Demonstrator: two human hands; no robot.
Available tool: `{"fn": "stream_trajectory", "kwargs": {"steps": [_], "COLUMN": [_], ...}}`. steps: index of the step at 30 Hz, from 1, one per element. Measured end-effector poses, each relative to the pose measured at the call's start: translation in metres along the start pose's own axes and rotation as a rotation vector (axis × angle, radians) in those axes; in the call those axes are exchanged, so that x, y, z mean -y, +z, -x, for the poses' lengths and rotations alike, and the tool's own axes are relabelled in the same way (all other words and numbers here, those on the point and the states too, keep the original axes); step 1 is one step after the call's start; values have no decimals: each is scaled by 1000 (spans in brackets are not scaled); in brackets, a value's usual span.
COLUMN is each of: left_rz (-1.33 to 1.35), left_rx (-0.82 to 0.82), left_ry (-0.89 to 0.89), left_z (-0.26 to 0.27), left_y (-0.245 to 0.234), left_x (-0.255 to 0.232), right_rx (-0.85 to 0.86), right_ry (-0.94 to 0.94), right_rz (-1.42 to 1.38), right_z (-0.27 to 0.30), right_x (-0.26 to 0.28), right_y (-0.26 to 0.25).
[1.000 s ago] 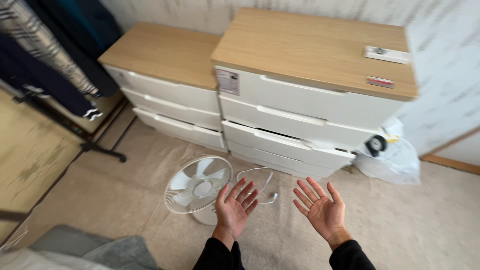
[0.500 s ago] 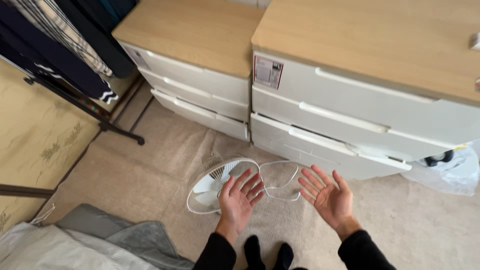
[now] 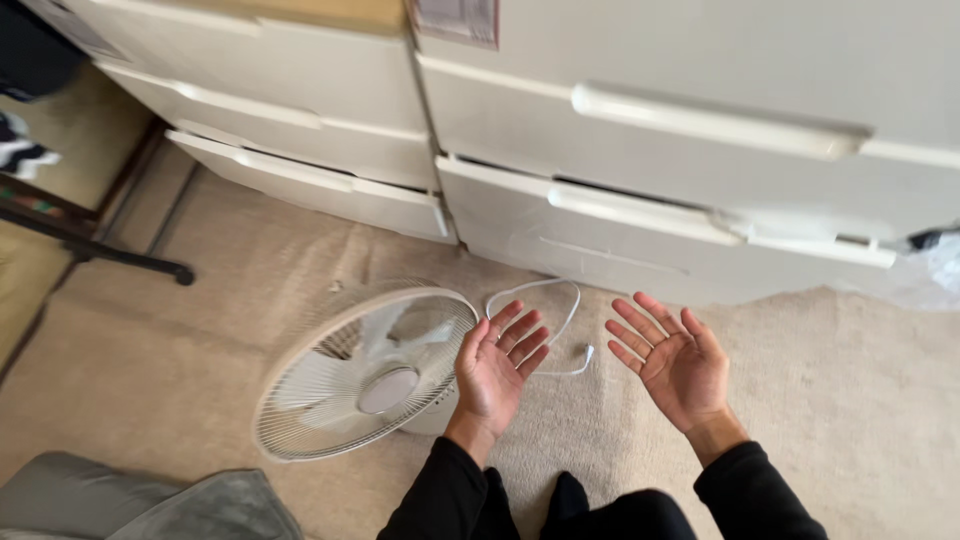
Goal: The person disassembles a white pedestal fan by removing the front grille, fan blades, and rear grille. They unscrew the central hub cap and detach each component by hand, placing them on the floor.
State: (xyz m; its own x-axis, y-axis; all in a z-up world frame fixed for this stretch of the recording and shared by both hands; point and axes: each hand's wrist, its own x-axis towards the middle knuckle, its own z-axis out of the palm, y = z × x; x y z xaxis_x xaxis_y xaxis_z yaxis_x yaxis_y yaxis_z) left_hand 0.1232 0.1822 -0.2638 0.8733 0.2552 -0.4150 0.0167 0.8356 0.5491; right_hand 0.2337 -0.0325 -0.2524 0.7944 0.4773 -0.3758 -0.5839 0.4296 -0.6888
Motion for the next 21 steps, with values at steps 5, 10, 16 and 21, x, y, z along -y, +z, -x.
{"fn": "stream_trajectory", "kwargs": {"steps": [5, 10, 16, 21], "left_rz": [-27, -53, 1, 71], "left_rx": [61, 134, 174, 72], "left_ry": [-94, -41, 95, 239], "left_z": [-52, -89, -116, -106], "left_y": [-51, -109, -191, -262], "left_x": [77, 127, 179, 230], "right_rx": [-59, -150, -186, -134], "right_ry": [-55, -159, -305, -432], "right_rz": [8, -90, -209, -254], "right_z": [-28, -51, -86, -104], "right_x": [-56, -114, -227, -312], "right_y": [-67, -121, -173, -213]}}
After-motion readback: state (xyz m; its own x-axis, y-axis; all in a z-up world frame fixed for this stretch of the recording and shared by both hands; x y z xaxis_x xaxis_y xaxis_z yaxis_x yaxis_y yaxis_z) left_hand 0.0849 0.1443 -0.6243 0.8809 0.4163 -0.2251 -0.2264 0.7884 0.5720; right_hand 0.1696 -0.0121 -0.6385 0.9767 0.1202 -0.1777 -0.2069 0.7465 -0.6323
